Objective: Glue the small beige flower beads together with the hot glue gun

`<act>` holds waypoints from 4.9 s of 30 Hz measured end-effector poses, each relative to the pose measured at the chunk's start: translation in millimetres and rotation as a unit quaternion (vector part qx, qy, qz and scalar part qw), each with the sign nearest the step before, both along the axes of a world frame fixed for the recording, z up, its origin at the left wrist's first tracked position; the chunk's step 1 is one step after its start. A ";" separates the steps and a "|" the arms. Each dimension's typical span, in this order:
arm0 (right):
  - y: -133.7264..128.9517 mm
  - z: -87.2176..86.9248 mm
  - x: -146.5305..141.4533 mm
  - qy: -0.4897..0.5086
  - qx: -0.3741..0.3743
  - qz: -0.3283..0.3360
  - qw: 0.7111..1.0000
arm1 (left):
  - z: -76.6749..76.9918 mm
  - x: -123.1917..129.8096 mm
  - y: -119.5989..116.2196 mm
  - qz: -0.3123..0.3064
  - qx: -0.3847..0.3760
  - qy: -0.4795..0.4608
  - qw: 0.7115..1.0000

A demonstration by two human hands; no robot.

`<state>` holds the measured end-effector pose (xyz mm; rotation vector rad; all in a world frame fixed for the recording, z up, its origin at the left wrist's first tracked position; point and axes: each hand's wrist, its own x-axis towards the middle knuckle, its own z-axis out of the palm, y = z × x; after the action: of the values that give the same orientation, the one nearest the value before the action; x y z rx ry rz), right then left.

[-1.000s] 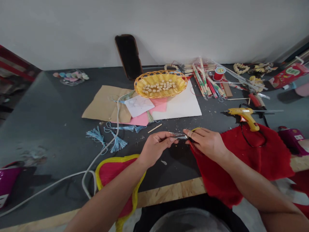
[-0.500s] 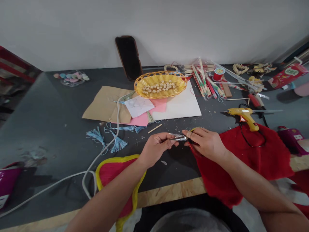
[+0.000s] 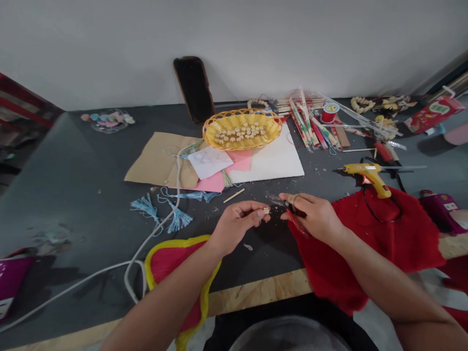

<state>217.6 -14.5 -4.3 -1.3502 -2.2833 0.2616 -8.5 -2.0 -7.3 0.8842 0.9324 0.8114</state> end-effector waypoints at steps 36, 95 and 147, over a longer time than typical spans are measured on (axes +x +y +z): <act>21.6 11.5 30.1 -0.059 0.036 -0.158 0.985 | 0.6 -0.3 3.6 0.041 -0.054 -0.154 0.986; -1.5 -0.7 -40.2 0.309 -0.108 0.024 0.945 | 5.1 1.1 -3.5 0.006 0.035 0.024 0.999; 3.8 7.5 -26.7 0.221 -0.139 -0.075 0.962 | 2.9 -1.7 -7.7 0.027 0.114 0.080 0.990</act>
<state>190.9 -10.7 3.2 -1.4190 -1.8109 0.7737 -10.2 -9.8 -4.4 1.1404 1.0214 0.9170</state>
